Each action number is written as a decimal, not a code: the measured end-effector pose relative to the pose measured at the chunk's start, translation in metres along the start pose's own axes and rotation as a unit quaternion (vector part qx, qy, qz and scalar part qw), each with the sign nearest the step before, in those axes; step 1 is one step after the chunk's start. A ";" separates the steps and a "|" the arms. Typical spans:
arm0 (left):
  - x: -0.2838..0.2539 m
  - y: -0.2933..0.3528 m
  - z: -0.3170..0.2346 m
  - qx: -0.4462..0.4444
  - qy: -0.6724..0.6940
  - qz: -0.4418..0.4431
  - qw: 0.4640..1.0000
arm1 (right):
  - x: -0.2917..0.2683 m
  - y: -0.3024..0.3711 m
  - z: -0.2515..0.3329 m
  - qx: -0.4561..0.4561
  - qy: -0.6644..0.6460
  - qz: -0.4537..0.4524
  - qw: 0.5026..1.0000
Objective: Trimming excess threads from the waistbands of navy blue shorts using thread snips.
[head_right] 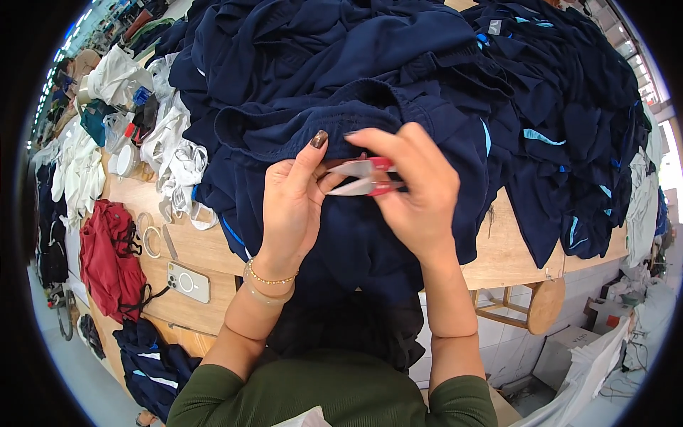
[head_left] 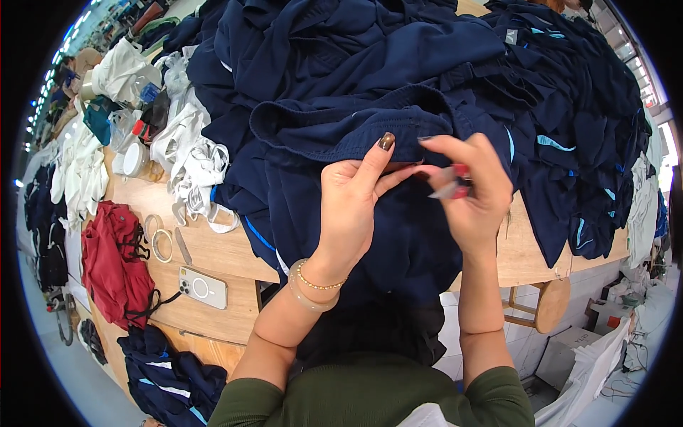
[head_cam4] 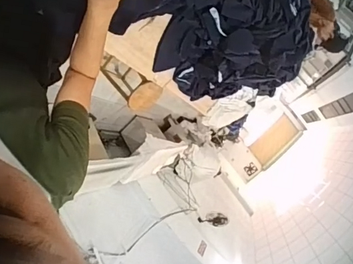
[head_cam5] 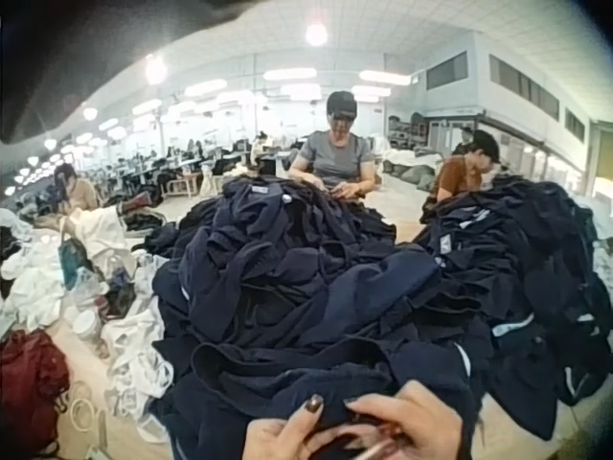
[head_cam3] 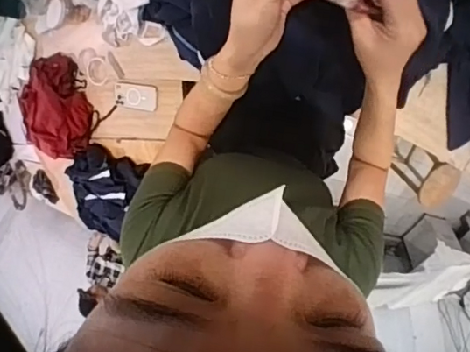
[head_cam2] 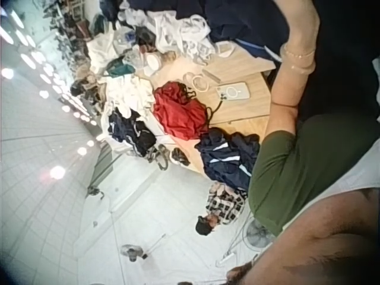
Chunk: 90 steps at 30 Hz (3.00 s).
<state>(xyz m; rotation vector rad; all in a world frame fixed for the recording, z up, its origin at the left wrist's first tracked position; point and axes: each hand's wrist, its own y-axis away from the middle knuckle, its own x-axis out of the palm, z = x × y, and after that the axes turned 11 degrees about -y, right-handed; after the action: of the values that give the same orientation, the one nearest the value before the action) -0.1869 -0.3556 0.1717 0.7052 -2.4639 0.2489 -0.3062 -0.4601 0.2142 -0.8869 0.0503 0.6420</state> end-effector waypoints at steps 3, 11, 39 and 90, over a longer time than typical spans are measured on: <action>0.006 0.000 -0.003 -0.004 -0.006 0.004 1.000 | 0.009 -0.002 -0.009 -0.039 0.041 0.022 0.998; 0.010 -0.002 -0.002 0.000 -0.019 -0.044 0.999 | 0.001 -0.004 -0.018 0.123 -0.146 -0.160 0.969; 0.007 -0.008 -0.017 -0.096 -0.048 -0.031 0.994 | 0.002 0.000 -0.021 0.042 -0.006 -0.024 0.999; 0.002 -0.019 -0.014 0.357 -0.536 -0.081 0.761 | -0.030 0.008 -0.027 0.106 -0.029 -0.103 0.989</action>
<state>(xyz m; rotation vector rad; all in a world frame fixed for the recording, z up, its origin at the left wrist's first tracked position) -0.1718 -0.3680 0.1848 1.7715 -3.3226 0.9811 -0.3285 -0.4915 0.1998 -0.6580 -0.0258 0.4594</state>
